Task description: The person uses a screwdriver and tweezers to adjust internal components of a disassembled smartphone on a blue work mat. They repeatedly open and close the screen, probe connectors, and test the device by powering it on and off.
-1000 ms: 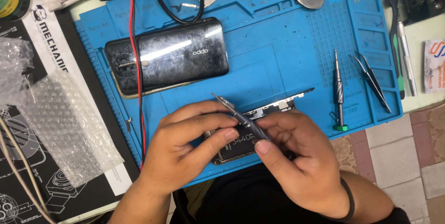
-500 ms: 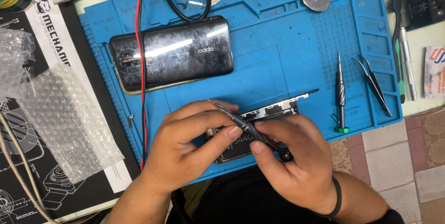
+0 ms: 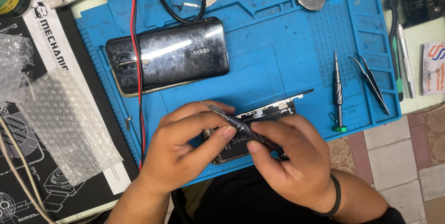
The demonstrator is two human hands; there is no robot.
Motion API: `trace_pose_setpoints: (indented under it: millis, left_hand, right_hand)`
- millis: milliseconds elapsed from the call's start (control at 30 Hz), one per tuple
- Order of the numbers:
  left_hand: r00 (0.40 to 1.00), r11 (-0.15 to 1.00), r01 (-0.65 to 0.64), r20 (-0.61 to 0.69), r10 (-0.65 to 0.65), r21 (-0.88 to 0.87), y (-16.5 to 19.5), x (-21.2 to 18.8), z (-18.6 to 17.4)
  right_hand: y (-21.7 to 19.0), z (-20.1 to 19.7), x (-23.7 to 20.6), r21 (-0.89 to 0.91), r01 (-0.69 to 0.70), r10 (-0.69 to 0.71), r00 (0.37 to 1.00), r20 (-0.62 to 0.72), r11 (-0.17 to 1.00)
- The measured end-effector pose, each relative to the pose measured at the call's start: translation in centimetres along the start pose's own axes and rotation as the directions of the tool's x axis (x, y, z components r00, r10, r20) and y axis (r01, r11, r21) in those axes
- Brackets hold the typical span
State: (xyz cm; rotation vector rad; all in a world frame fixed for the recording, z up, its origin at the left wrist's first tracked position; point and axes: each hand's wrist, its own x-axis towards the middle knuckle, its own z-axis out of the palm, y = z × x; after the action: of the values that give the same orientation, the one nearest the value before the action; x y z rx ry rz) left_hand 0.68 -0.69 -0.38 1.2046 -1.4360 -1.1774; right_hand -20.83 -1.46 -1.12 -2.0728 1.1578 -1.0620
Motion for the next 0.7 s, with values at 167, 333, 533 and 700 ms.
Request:
trace_pose_setpoints:
  millis: [167, 333, 533, 700]
  left_hand:
    - [1.0, 0.999, -0.029, 0.002, 0.029, -0.017, 0.14, 0.09, 0.14]
    - [0.997, 0.997, -0.077, 0.002, 0.077, 0.023, 0.28, 0.17, 0.02]
    - [0.997, 0.997, -0.071, -0.006, 0.072, 0.043, 0.25, 0.12, -0.06]
    - [0.994, 0.993, -0.109, -0.012, 0.11, 0.053, 0.21, 0.1, -0.04]
  right_hand:
    - [0.23, -0.3, 0.05, 0.057, -0.055, 0.053, 0.998, 0.046, 0.997]
    - [0.25, -0.29, 0.18, 0.109, -0.101, 0.094, 0.993, 0.067, 0.989]
    - [-0.03, -0.1, 0.28, 0.017, 0.003, -0.003, 1.0, 0.007, 1.0]
    - [-0.08, 0.06, 0.39, 0.018, 0.01, -0.01, 1.0, -0.004, 1.0]
